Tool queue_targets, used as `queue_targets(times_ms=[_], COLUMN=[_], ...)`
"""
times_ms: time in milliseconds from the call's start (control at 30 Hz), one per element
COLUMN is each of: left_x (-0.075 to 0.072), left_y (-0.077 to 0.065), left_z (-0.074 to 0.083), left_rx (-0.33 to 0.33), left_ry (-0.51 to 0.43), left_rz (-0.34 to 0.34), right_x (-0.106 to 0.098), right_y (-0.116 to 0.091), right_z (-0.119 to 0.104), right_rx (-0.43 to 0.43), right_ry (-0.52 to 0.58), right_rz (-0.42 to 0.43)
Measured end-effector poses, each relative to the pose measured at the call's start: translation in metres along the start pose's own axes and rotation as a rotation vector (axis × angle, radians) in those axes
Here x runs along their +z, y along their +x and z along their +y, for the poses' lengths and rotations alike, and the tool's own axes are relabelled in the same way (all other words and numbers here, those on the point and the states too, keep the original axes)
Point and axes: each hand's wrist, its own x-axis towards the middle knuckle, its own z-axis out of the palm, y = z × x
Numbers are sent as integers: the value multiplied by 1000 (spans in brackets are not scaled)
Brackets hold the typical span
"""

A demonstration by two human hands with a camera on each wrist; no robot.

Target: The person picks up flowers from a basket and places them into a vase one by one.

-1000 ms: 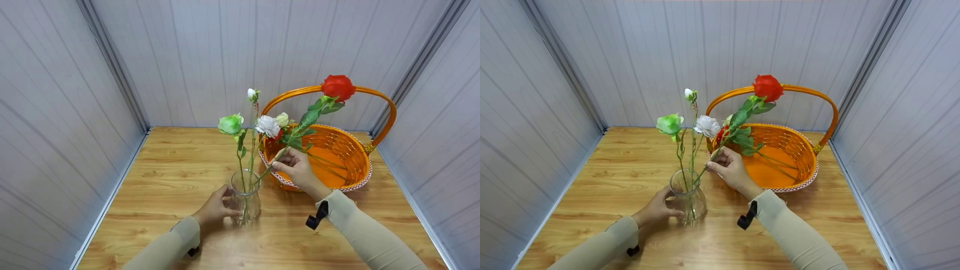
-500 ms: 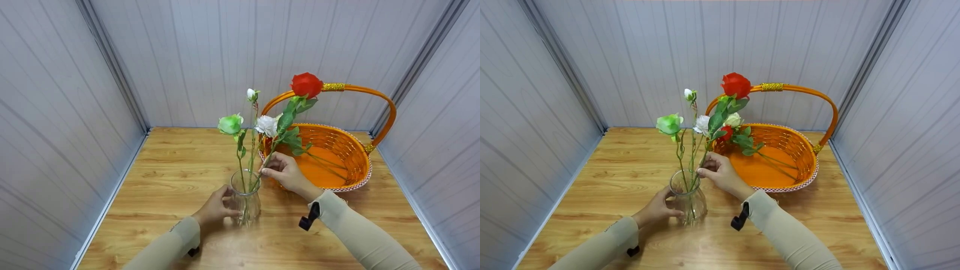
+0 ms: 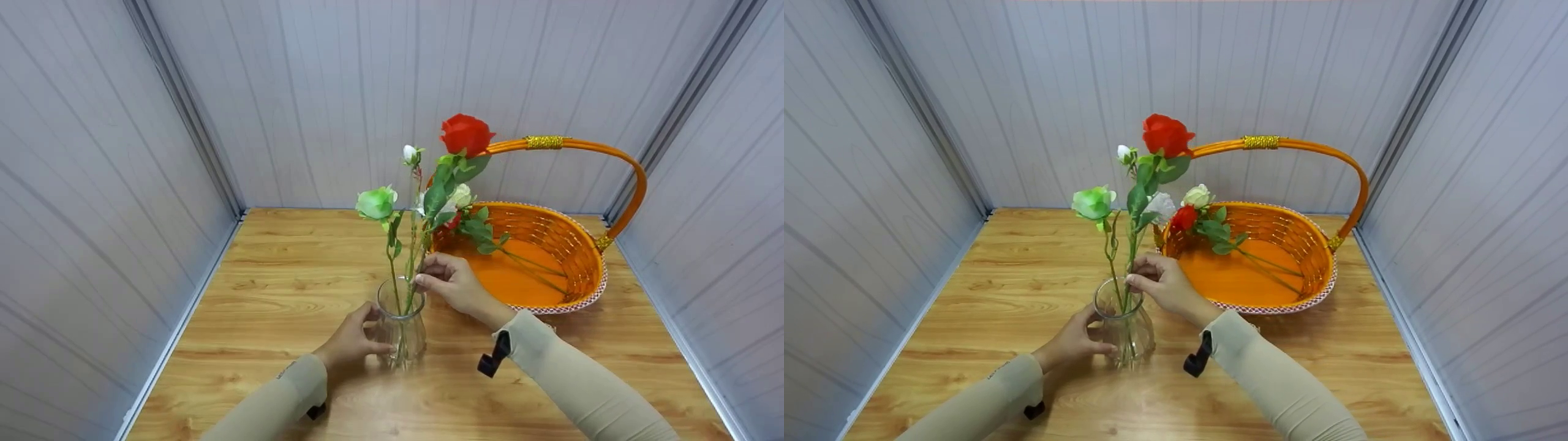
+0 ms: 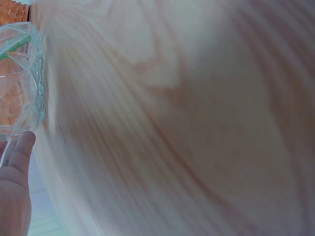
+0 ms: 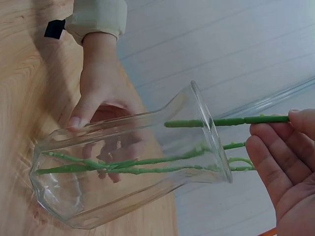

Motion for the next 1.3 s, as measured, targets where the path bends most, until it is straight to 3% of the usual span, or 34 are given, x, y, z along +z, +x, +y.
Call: queue_targets(times_ms=[567,900,1300], left_x=[2,1,1], left_y=[-2,-1,-1], left_z=[2,1,5], left_rx=[-39,-11,-46], left_ry=[-42,-23,-57], left_rz=[-5,-13,-2], right_x=[9,12,9], right_y=[2,3,2], right_z=[7,10,11], right_rx=[-67,-150,-145], right_ry=[-167,-189,-356], right_rz=[-24,-11,26])
